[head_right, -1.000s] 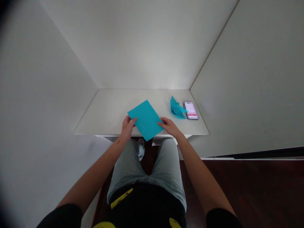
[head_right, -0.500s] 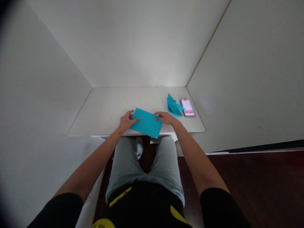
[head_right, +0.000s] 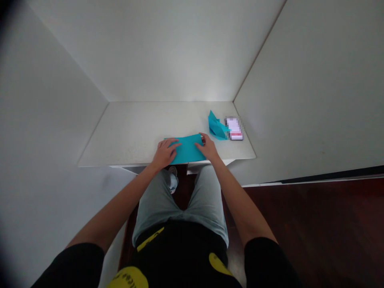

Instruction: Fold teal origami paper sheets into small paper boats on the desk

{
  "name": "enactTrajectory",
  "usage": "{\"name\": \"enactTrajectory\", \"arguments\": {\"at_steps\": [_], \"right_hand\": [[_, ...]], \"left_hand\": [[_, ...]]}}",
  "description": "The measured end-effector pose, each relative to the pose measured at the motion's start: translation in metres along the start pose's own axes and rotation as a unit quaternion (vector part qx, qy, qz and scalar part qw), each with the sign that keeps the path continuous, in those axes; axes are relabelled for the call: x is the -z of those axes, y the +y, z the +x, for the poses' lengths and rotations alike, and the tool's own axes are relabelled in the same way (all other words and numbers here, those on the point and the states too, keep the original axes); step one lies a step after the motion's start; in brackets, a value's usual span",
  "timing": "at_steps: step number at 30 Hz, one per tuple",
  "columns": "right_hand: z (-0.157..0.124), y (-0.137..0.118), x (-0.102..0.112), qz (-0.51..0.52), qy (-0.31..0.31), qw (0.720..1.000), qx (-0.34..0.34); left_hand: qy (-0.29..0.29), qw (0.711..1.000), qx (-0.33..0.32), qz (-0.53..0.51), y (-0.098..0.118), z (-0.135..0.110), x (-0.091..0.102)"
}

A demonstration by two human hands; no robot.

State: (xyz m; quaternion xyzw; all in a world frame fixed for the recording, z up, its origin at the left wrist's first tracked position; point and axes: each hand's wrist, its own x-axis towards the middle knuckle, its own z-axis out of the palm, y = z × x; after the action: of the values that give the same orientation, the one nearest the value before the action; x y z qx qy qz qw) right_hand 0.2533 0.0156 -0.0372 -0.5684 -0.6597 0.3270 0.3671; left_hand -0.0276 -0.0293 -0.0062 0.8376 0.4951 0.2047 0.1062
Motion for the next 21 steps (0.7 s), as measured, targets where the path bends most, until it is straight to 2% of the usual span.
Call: {"name": "enactTrajectory", "arguments": {"at_steps": [3, 6, 9, 12, 15, 18, 21], "right_hand": [[-0.010, -0.011, -0.001, -0.065, -0.029, 0.996, 0.059], [-0.020, -0.023, -0.001, -0.151, -0.080, 0.976, 0.133], [-0.035, -0.030, -0.003, -0.229, -0.124, 0.950, 0.169], [-0.054, -0.033, -0.005, -0.282, -0.138, 0.932, 0.181], [-0.066, -0.035, -0.008, -0.304, -0.139, 0.925, 0.178], [-0.062, -0.038, -0.016, -0.299, -0.133, 0.930, 0.166], [-0.046, -0.043, -0.034, -0.275, -0.132, 0.941, 0.149]], "left_hand": [[-0.036, 0.998, -0.039, -0.014, 0.001, -0.002, -0.003], [-0.041, 0.999, -0.031, -0.014, 0.000, -0.001, -0.007], [-0.039, 0.999, -0.013, -0.010, 0.000, 0.001, -0.009], [-0.043, 0.999, 0.013, 0.015, 0.006, 0.006, -0.012], [-0.042, 0.998, 0.031, 0.047, 0.015, 0.011, -0.016], [-0.036, 0.998, 0.025, 0.053, 0.020, 0.013, -0.020], [-0.039, 0.998, -0.004, 0.043, 0.018, 0.013, -0.021]]}}
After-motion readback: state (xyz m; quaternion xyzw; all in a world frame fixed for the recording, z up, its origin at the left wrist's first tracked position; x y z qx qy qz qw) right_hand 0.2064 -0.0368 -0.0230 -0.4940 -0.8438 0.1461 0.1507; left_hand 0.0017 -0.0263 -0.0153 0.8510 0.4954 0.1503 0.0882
